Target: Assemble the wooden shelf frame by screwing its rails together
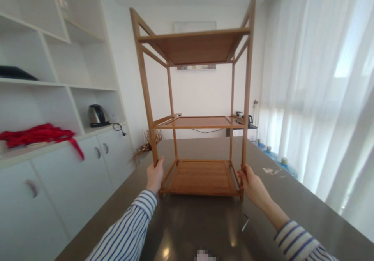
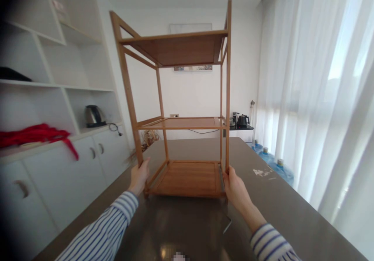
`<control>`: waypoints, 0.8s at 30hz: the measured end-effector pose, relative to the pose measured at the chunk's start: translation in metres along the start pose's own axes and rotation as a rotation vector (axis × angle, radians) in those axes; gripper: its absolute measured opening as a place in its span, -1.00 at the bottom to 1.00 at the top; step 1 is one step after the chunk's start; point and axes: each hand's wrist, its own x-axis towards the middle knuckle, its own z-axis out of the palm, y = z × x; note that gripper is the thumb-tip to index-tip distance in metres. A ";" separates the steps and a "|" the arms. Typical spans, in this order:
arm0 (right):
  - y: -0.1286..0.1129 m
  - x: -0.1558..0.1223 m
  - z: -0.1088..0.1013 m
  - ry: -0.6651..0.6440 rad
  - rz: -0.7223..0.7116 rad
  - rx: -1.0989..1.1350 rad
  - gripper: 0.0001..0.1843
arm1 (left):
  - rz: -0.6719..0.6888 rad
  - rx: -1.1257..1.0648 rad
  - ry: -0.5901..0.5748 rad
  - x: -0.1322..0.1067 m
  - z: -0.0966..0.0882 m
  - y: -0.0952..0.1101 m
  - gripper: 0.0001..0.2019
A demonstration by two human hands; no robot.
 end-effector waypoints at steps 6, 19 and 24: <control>0.015 0.022 -0.004 0.027 0.041 -0.021 -0.79 | -0.047 -0.005 0.046 -0.027 0.005 -0.004 -0.60; 0.026 0.041 0.020 0.050 0.012 -0.068 -0.73 | -0.041 0.037 0.005 -0.001 0.008 -0.004 -0.60; 0.031 0.038 0.025 0.048 0.003 -0.088 -0.73 | -0.056 0.078 -0.009 0.002 0.007 -0.007 -0.58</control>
